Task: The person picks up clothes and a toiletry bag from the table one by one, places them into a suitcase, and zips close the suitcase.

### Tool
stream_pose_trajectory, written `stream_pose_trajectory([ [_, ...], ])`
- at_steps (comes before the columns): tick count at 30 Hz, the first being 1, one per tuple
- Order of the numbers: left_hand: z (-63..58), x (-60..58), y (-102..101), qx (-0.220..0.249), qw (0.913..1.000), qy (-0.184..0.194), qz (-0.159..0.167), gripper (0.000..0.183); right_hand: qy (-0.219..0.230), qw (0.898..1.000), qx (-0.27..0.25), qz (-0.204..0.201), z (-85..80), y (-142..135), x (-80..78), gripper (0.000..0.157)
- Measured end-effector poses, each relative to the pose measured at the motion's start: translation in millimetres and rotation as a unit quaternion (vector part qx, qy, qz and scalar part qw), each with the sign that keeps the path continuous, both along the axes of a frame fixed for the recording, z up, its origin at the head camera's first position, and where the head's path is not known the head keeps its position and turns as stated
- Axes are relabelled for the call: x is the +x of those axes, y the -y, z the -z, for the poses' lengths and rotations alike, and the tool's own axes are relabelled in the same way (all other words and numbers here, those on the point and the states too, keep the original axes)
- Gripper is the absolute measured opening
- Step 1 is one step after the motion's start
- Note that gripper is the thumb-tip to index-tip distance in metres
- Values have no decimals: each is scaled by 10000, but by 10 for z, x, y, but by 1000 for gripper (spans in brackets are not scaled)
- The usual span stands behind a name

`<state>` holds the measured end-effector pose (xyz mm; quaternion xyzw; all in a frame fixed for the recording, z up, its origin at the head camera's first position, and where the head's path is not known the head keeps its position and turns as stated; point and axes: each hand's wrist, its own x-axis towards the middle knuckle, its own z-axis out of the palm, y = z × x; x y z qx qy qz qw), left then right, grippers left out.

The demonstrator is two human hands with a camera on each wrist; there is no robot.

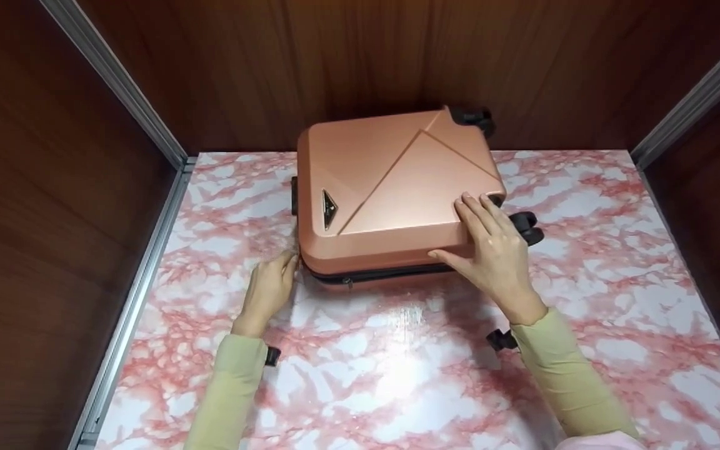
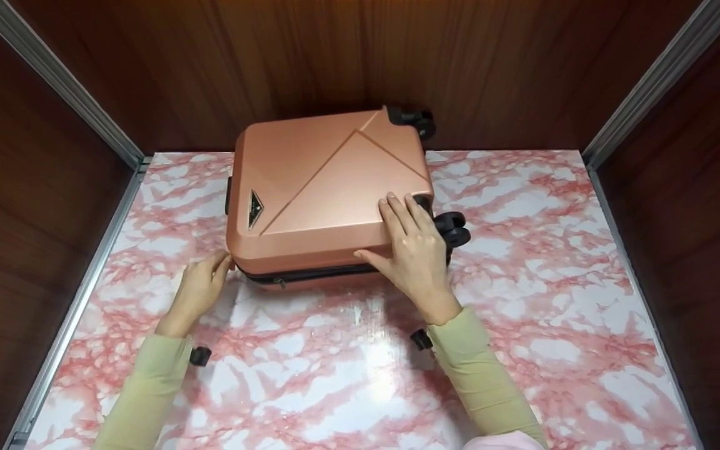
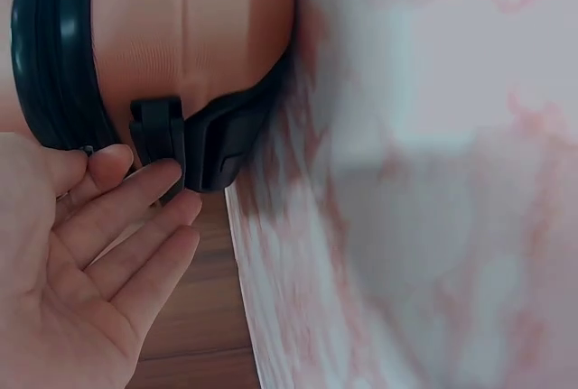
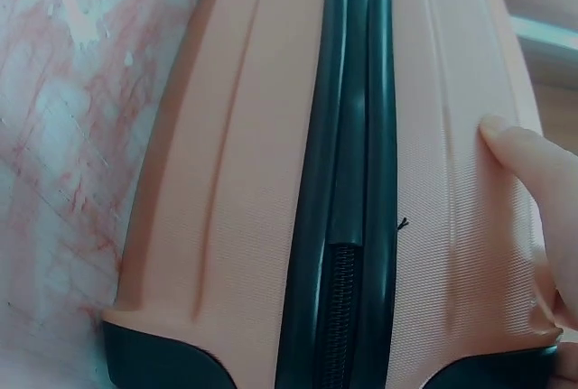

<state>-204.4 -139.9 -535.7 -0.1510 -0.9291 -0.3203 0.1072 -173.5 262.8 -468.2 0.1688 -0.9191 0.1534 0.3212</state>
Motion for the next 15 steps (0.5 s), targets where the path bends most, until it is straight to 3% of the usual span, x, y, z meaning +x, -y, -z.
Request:
stream_pose_trajectory([
  [10, 50, 318, -49, 44, 9989, -450, 78, 22, -75, 9999, -66, -31, 31, 12, 13, 96],
  [15, 46, 413, -108, 89, 9993, -349, 61, 20, -147, 9998, -125, -33, 28, 20, 10, 94],
])
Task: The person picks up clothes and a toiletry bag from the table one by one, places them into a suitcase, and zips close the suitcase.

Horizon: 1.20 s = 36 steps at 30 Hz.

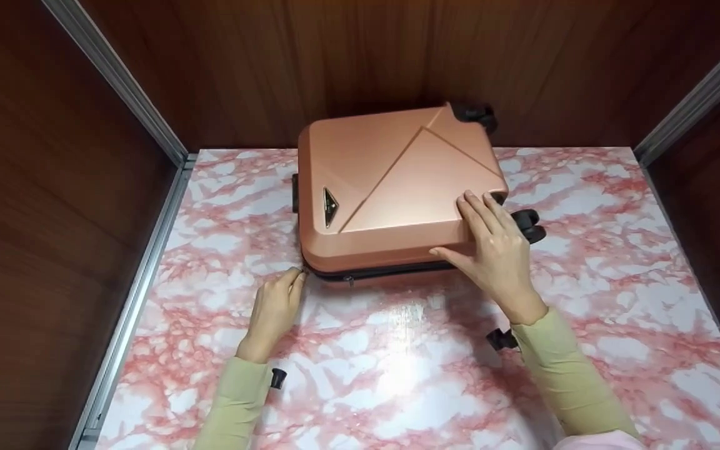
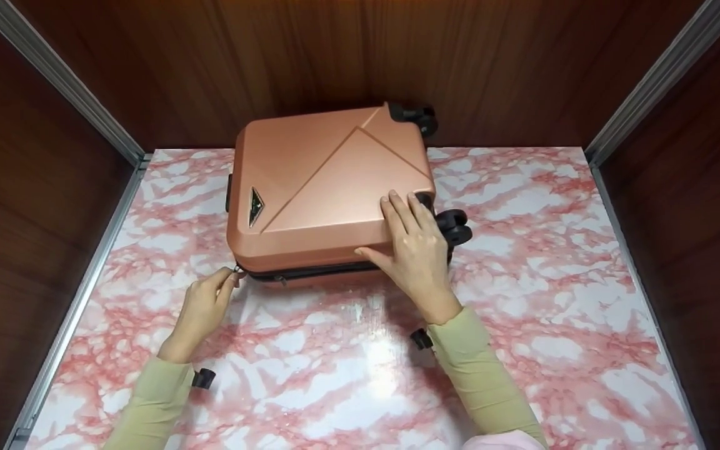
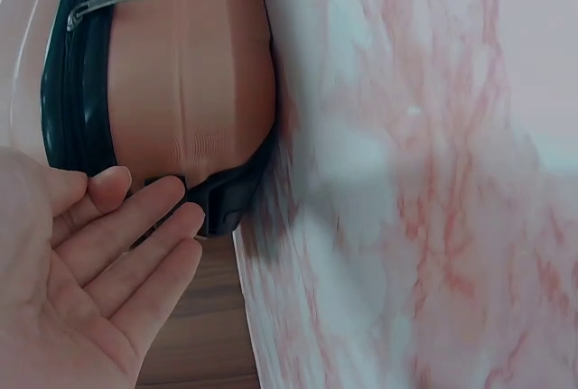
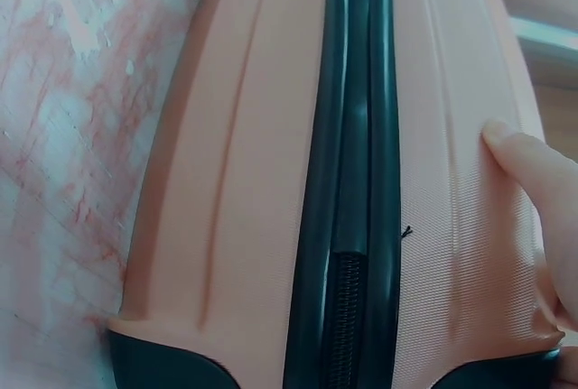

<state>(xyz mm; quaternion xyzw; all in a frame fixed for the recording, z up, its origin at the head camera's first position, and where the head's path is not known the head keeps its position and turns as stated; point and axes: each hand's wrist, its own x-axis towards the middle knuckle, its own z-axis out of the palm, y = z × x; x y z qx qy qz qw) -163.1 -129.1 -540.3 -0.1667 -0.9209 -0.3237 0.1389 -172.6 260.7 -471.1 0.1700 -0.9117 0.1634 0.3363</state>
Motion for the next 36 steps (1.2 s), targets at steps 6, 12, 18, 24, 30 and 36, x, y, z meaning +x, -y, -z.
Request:
stream_pose_trajectory([
  [6, -32, 33, -43, -144, 9998, -108, 24, 18, -135, 9999, 24, 45, -4, -27, -9, 95],
  [12, -20, 81, -71, -72, 9998, -77, 190, 23, -210, 9998, 7, 62, -8, -32, -8, 95],
  [18, 11, 116, -97, -52, 9993, -163, 331, 23, -260, 9996, -30, 120, -4, -49, 4, 94],
  [24, 62, 77, -42, 229, 9992, -50, 332, 13, -265, 9993, -123, 239, -2, 15, -5, 95],
  [30, 120, -92, 52, 602, 9981, 142, 62, 17, -354, 9985, -91, 408, 10, 194, 6, 95],
  [36, 106, -331, 111, 768, 9969, 146, -68, 20, -314, 9984, -50, 474, -3, 322, -60, 96],
])
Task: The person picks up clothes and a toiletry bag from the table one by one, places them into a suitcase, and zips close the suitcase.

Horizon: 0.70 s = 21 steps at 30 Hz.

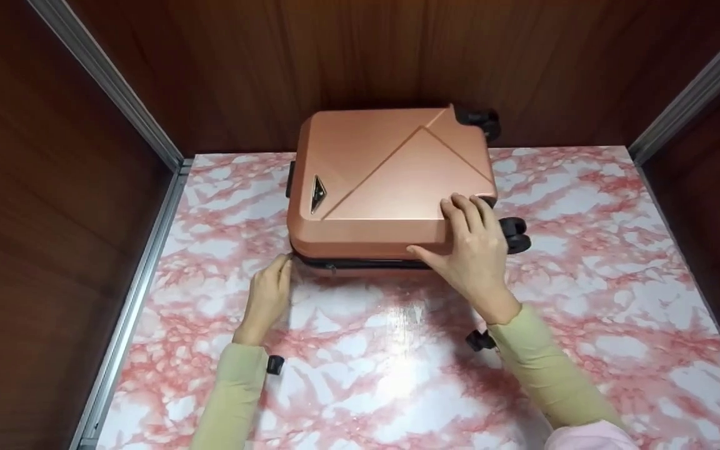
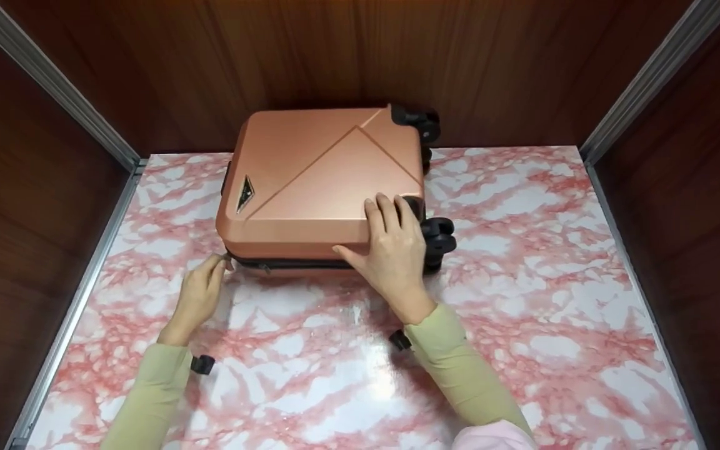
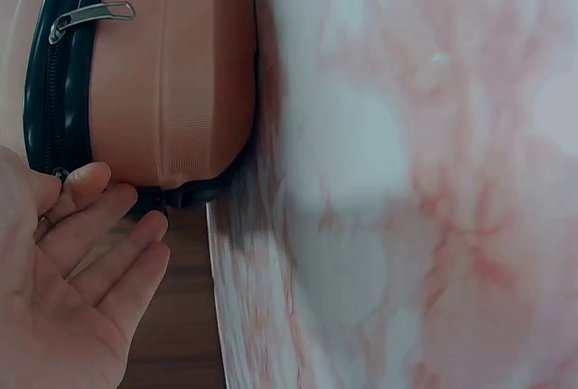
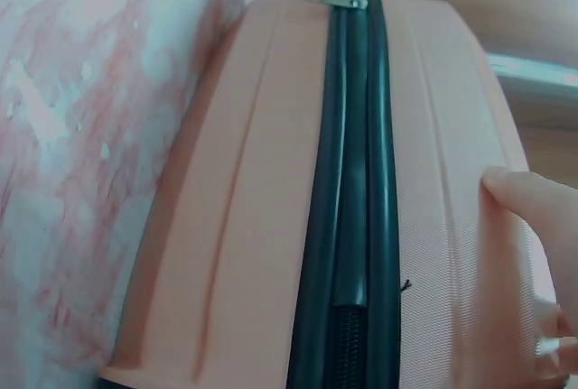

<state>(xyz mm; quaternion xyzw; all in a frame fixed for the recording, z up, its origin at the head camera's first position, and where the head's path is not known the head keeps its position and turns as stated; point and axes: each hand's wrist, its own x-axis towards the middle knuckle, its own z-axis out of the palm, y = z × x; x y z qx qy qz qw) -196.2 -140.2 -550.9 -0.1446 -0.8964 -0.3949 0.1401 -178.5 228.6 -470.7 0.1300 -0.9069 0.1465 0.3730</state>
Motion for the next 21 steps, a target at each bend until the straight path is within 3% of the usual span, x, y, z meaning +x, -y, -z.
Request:
stream_pose_trajectory([
  [5, -21, -141, 43, 76, 9998, 119, -153, 19, 178, 9995, 248, -82, -17, 83, -107, 102],
  [11, -55, -234, 88, 169, 9995, 266, -97, 24, 372, 9971, 653, -78, -26, 122, -186, 115],
  [15, -60, -238, 72, 89, 9992, 338, -192, 26, 388, 9968, 702, -39, -21, 125, -190, 115],
  [21, -7, -151, 15, -55, 9994, 78, -325, 21, 359, 9969, 704, -43, -27, 78, -207, 110],
])
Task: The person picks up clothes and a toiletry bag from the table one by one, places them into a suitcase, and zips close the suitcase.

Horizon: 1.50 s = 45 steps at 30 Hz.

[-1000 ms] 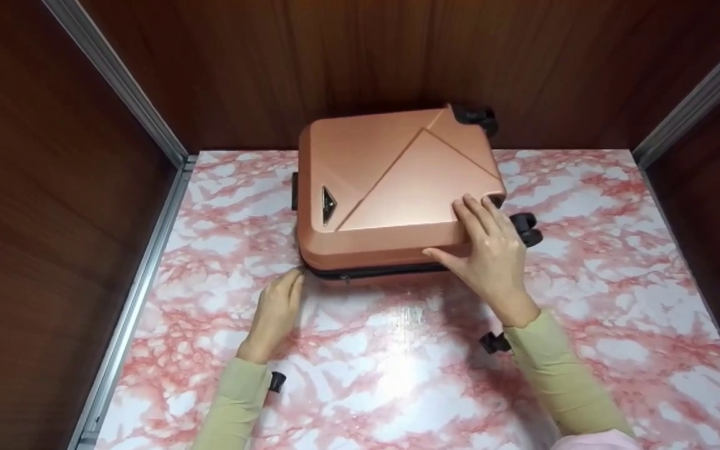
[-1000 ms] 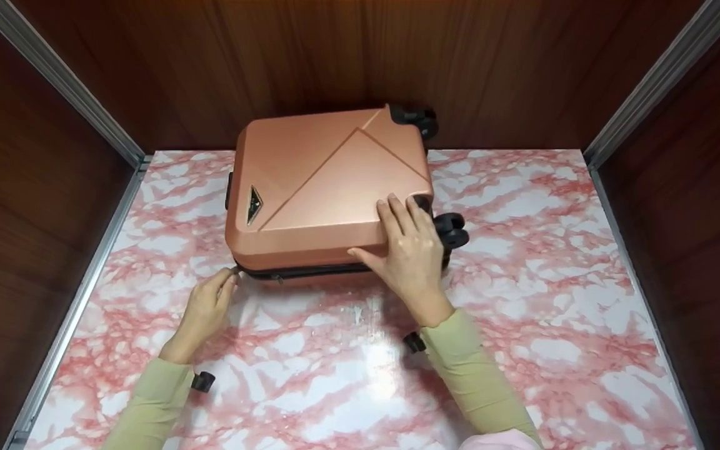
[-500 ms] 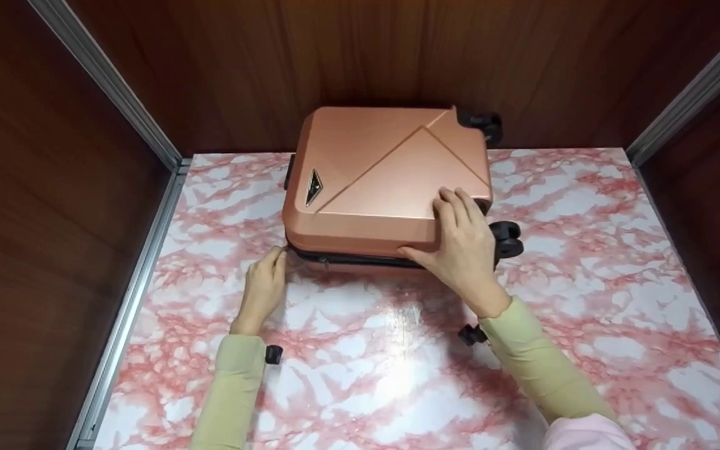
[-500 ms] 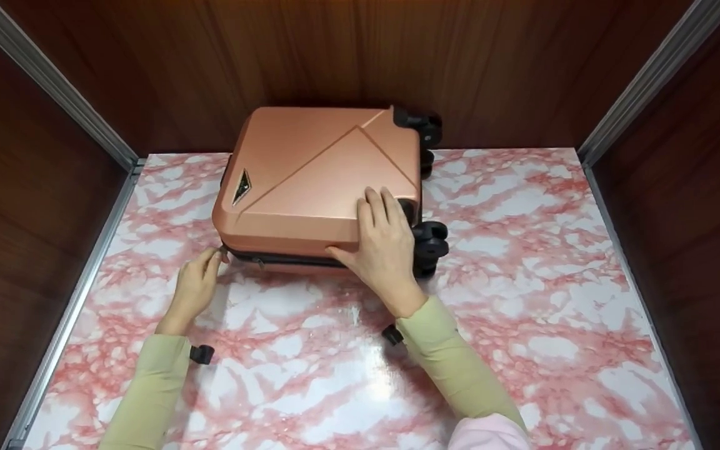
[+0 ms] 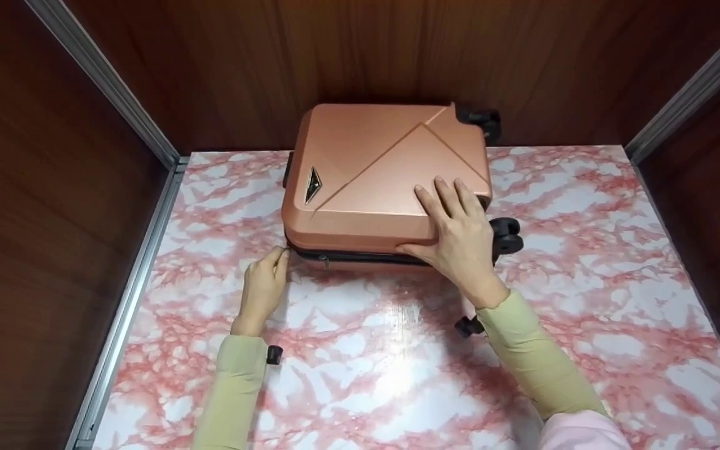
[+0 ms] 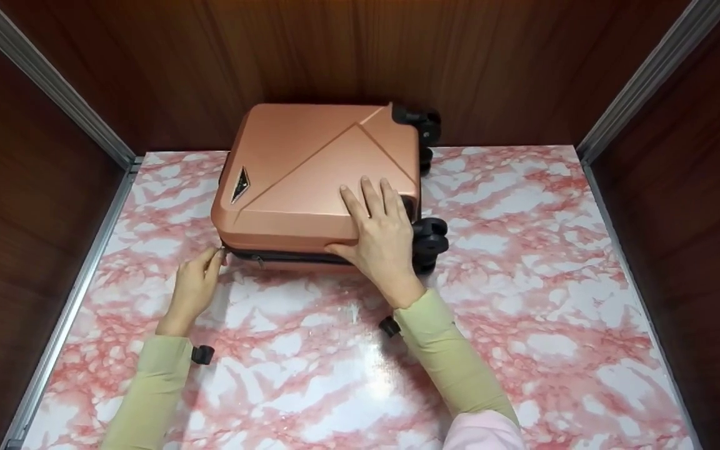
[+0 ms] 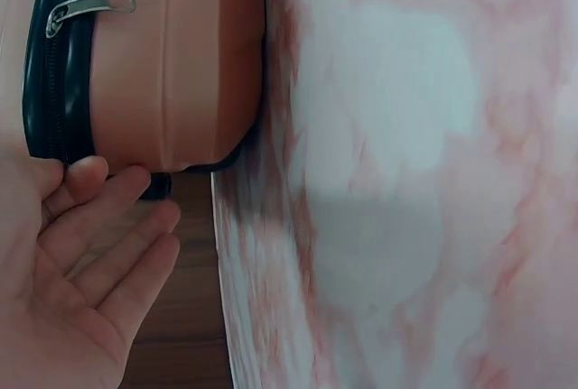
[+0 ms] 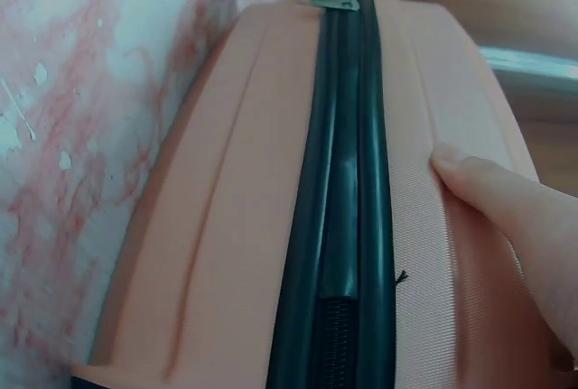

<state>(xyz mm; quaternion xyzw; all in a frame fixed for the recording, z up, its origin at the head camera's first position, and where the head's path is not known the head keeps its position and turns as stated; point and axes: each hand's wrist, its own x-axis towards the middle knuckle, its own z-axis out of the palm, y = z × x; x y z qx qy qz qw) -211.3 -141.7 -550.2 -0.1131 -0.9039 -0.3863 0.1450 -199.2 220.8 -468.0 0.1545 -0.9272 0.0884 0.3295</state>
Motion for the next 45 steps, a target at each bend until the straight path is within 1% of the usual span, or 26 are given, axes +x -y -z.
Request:
stream_pose_trajectory([
  [3, 19, 50, -27, 56, 9998, -182, 58, 22, -129, 9999, -40, -6, 1, -45, -25, 109],
  [6, 36, 80, -50, 113, 9994, -305, 154, 23, -426, 9985, -331, -39, 23, -72, -52, 104],
  [10, 53, 105, -64, 120, 9990, -280, 322, 23, -848, 9937, -727, -88, 69, -77, -51, 98],
  [13, 48, 124, -67, 97, 9989, -194, 404, 22, -877, 9935, -718, -31, 74, -77, -38, 97],
  [16, 32, 148, -86, 103, 9989, -162, 438, 23, -775, 9948, -666, 54, 51, -77, -33, 97],
  [19, 30, 180, -150, 68, 9980, -261, 563, 23, -761, 9948, -665, 134, 38, -70, -29, 96],
  [23, 45, 240, -285, -118, 9963, -432, 736, 22, -799, 9943, -681, 203, 52, -53, -25, 97],
  [25, 55, 277, -347, -197, 9962, -474, 709, 20, -810, 9941, -692, 206, 65, -45, -22, 97],
  [28, 56, 335, -407, -176, 9975, -438, 531, 19, -824, 9941, -676, 196, 80, -41, -18, 97],
  [33, 24, 393, -463, -171, 9990, -306, 280, 19, -739, 9946, -717, 149, 84, -37, -23, 95],
  [40, 20, 444, -523, -202, 9985, -497, -63, 21, -722, 9945, -758, 68, 91, -10, -23, 95],
  [45, 42, 462, -542, -145, 9983, -556, -100, 21, -790, 9938, -778, 8, 82, 3, -41, 95],
])
